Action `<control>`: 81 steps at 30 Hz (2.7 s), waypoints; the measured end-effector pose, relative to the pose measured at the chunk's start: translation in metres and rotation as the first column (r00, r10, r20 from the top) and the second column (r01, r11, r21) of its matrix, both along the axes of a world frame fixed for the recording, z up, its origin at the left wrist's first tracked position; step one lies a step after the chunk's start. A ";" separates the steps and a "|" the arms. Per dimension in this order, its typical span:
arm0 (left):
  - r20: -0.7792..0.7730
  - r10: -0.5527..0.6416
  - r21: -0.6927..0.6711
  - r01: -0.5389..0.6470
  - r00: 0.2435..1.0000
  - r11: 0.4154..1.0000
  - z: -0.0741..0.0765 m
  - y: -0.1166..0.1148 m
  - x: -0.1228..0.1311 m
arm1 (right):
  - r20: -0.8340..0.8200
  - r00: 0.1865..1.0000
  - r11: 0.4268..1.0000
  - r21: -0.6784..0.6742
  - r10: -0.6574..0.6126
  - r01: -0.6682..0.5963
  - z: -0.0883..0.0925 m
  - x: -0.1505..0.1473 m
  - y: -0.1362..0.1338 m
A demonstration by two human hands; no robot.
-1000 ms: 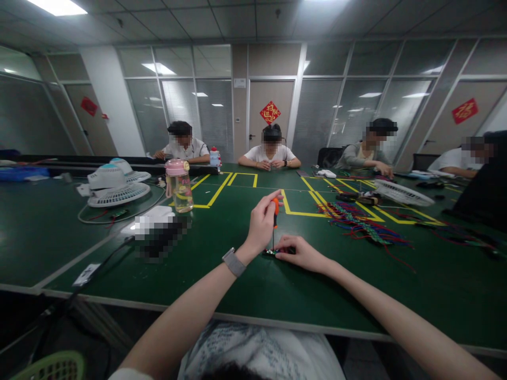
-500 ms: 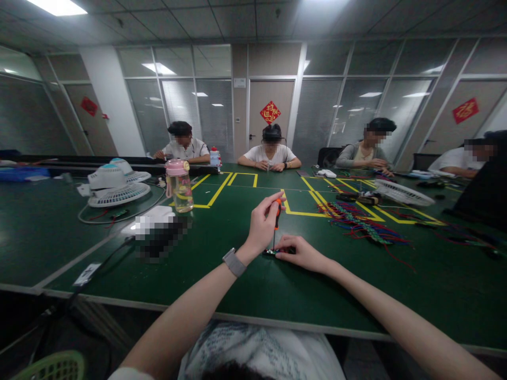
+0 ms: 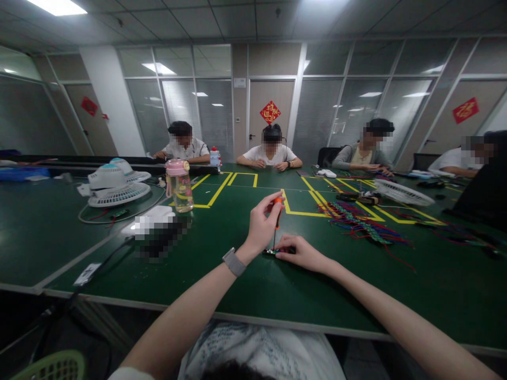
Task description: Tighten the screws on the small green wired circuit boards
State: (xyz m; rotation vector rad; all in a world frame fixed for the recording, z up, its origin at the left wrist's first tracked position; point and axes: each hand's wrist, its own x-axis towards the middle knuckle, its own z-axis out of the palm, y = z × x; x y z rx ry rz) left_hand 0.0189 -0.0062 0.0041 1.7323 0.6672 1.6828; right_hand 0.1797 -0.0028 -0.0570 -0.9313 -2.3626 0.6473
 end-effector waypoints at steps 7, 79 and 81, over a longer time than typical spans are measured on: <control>-0.095 0.212 0.143 -0.197 0.973 0.970 0.001 -0.001 -0.003 | -0.011 1.000 1.000 0.006 -0.002 0.002 -0.004 0.001 0.002; -0.060 0.266 0.173 -0.253 0.962 0.952 0.002 -0.003 -0.003 | -0.029 1.000 1.000 -0.006 0.000 0.000 -0.005 0.000 0.003; -0.049 0.171 0.133 -0.163 0.984 0.978 0.001 -0.002 -0.003 | -0.026 1.000 1.000 -0.006 0.004 -0.004 -0.005 0.001 0.003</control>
